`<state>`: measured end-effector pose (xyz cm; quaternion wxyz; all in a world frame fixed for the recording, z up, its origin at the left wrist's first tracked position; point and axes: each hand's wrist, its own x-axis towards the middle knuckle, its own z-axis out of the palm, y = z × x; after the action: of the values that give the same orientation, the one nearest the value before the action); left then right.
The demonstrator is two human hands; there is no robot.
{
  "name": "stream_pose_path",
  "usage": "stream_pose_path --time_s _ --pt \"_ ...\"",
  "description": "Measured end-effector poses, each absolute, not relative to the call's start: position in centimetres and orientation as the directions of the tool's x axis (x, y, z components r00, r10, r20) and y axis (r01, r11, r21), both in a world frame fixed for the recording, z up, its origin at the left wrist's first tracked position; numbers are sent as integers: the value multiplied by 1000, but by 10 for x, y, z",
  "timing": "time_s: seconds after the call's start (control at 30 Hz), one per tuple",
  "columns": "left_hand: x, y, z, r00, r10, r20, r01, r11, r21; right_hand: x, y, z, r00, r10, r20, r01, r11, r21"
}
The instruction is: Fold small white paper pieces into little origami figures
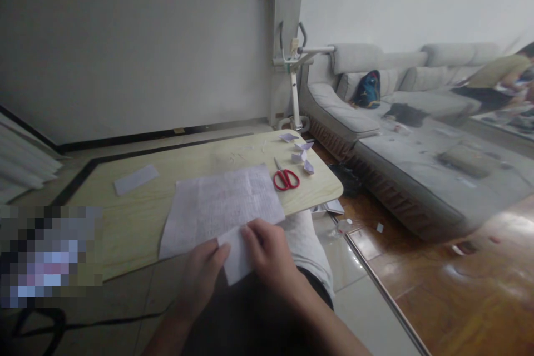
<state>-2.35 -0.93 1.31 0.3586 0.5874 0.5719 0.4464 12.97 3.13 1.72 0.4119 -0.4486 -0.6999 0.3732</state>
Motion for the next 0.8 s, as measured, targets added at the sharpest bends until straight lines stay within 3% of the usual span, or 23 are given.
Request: stream_pose_path --time_s 0.17,0.43,0.8 --pt "-23 -10 16 -53 973 225 459 -176 871 133 35 19 -277 921 275 370 366 -854" --pt "-24 -14 17 -81 935 345 553 -245 796 128 35 14 -250 946 208 407 298 -864" --pt "-24 -12 13 -129 909 397 561 -263 785 131 38 11 -286 924 253 419 358 -835"
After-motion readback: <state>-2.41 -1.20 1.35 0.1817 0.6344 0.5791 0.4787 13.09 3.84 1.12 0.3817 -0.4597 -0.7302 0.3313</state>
